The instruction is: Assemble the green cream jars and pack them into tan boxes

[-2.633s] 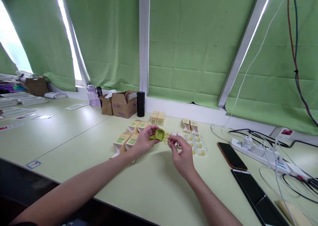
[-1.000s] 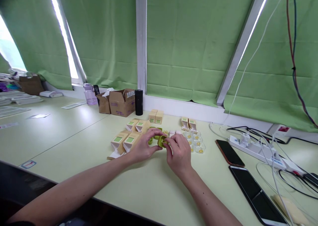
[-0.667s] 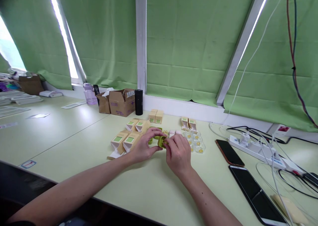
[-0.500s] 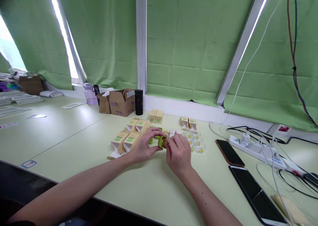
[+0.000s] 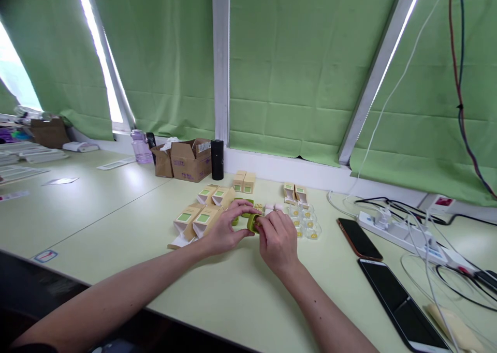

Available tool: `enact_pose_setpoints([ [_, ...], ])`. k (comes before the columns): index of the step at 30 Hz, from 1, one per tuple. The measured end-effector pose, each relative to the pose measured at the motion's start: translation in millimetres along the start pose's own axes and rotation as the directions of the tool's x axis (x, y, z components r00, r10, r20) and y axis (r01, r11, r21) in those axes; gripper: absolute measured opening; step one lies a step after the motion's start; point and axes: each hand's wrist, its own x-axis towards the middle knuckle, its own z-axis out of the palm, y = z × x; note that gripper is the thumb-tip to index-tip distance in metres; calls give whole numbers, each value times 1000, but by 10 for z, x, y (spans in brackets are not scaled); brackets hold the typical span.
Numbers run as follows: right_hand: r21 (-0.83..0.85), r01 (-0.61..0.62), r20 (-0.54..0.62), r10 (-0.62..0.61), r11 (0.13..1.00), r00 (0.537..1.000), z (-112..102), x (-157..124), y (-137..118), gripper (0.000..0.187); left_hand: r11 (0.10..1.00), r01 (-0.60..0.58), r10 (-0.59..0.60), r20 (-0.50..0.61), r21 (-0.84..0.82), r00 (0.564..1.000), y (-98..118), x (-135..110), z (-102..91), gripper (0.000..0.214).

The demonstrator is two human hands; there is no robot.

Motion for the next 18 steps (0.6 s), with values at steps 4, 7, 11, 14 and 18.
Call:
enact_pose_setpoints([
  [4,20,-2,8,2,1000,1000,4,2,-1,16,1000,-7,7,6,-1,1000,-1,-1,-4,50],
  [7,41,1,8,-2,999,1000,1,3,5,15,1000,-8,8,12,9,1000,2,1,-18,50],
  [11,82,4,37,-7,997,999,-33,2,29,21,998,-18,18,13,55,1000,2,22,-58,50],
  [14,145,21,9,-22,989,1000,-64,-1,42,34,994,-34,35,-11,104,999,-27,48,-96,50],
  [18,182,-7,-19,10,983,1000,-55,-16,27,47,983,-48,59,-57,179,997,-62,65,-125,49],
])
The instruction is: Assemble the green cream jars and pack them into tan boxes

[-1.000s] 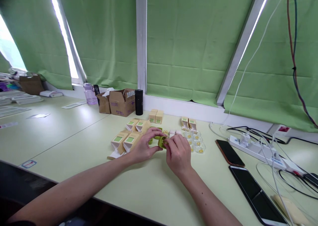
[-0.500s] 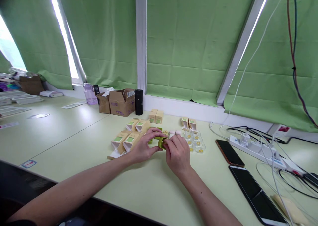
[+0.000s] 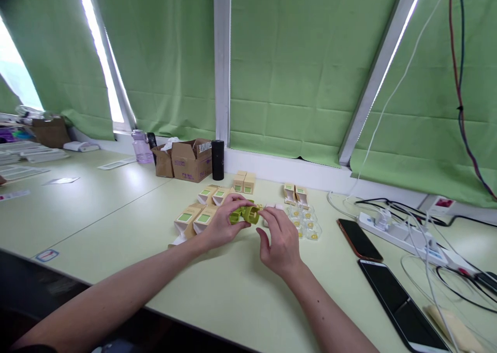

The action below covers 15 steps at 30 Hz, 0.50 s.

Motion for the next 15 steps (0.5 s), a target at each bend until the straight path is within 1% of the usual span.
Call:
enact_pose_setpoints([
  [3,3,-26,57,26,1000,998,51,-34,-4,59,999,-29,28,27,41,999,31,-9,5,51],
  [5,16,-46,74,45,999,996,87,-65,3,62,998,-48,46,47,49,998,73,-19,10,51],
  [9,83,-139,56,134,987,989,118,-103,22,58,999,-31,30,56,12,998,151,-25,3,59],
  [10,101,-161,47,157,982,986,118,-104,25,56,1000,-18,19,55,-4,998,162,-23,-3,58],
  [11,119,-178,40,174,977,984,116,-104,27,54,1000,-3,4,53,-19,999,170,-20,-10,53],
  [13,152,-196,30,194,969,981,112,-100,28,52,998,40,-38,48,-40,998,173,-13,-19,36],
  [15,173,-199,23,198,965,980,115,-98,27,51,993,108,-106,48,-37,993,166,-8,-19,19],
])
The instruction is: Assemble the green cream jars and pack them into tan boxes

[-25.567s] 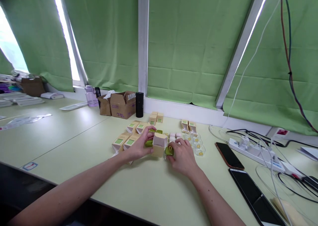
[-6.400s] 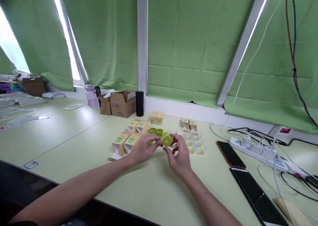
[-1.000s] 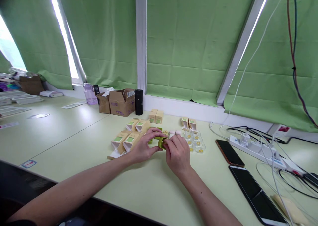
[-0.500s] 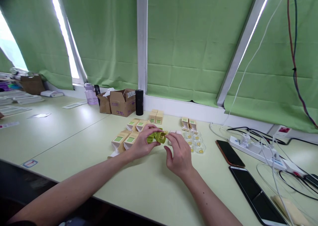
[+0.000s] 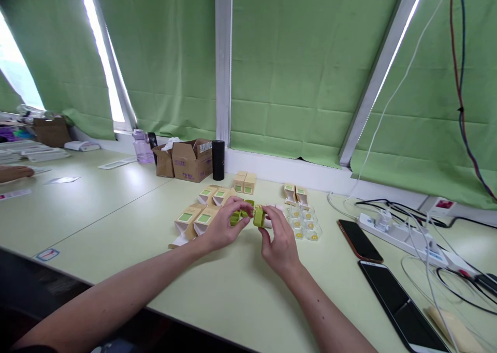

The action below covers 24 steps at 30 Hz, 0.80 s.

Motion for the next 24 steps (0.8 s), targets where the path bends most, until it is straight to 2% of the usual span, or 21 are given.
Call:
enact_pose_setpoints([
  [2,3,4,-3,-4,1000,1000,9,-5,-1,50,997,74,-74,12,17,997,-13,2,10,11],
  [7,-6,17,-1,-17,1000,1000,28,-23,-1,50,987,161,-162,48,17,986,-35,2,55,14],
  [24,4,11,6,-11,1000,1000,33,-29,18,48,980,199,-198,43,-14,979,57,28,56,18],
])
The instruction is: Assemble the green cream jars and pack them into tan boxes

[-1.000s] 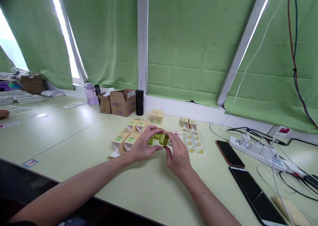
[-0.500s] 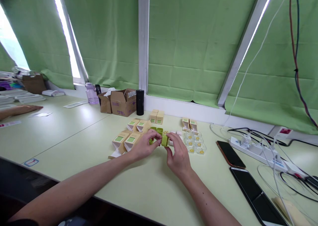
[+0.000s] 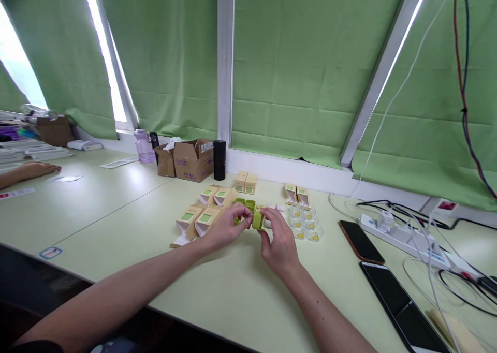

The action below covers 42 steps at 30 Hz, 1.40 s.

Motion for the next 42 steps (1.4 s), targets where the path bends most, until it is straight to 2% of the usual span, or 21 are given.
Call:
enact_pose_setpoints([
  [32,-24,-22,-25,21,999,999,-13,22,4,41,999,-2,3,-34,33,999,11,-4,-54,25],
  [35,-30,-25,-30,24,999,999,-17,26,9,42,999,7,-5,-74,33,997,-39,12,-51,25],
  [39,-49,-39,-46,37,998,998,-31,35,17,44,999,14,-6,-194,41,981,-132,40,-61,16],
  [42,-72,-36,-20,35,997,999,-44,39,7,47,994,-71,89,-229,85,969,-154,34,-75,10],
])
